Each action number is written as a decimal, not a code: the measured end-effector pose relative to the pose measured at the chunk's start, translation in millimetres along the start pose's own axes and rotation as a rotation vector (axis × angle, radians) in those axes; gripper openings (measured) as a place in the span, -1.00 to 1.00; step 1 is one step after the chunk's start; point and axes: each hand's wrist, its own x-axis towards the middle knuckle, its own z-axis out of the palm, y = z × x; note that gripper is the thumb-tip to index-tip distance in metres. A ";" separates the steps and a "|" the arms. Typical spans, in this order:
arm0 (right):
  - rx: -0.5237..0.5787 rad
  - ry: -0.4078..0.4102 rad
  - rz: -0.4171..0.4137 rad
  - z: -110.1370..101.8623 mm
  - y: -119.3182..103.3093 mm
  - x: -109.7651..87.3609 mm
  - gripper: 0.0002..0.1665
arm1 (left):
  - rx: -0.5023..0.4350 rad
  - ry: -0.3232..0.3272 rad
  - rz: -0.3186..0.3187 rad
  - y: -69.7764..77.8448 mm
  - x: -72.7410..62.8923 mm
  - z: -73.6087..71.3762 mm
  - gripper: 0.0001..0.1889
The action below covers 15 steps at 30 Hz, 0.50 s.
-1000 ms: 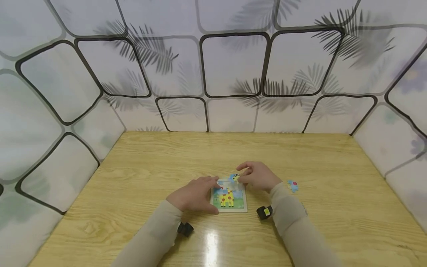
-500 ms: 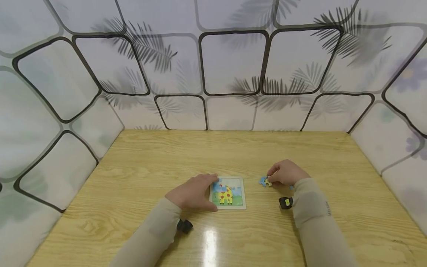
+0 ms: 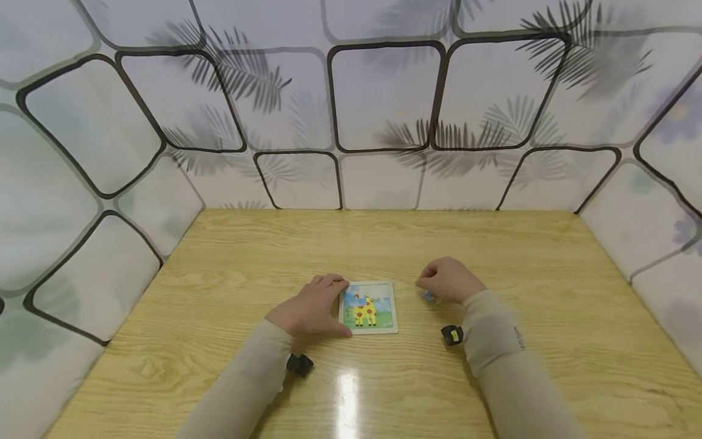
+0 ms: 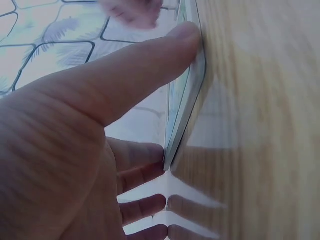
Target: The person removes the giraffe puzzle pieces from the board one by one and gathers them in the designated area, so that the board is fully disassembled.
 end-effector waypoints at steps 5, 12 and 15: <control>0.082 -0.083 -0.064 31.9 -50.0 20.7 -0.60 | -0.012 0.020 -0.015 -2.9 -1.4 -3.0 0.08; 0.147 -0.077 0.034 60.4 -75.4 33.3 -0.65 | -0.015 0.018 0.011 -0.5 -5.3 0.3 0.06; 0.242 -0.083 0.068 66.5 -78.7 33.6 -0.64 | -0.007 0.022 0.009 -1.5 -6.0 1.1 0.06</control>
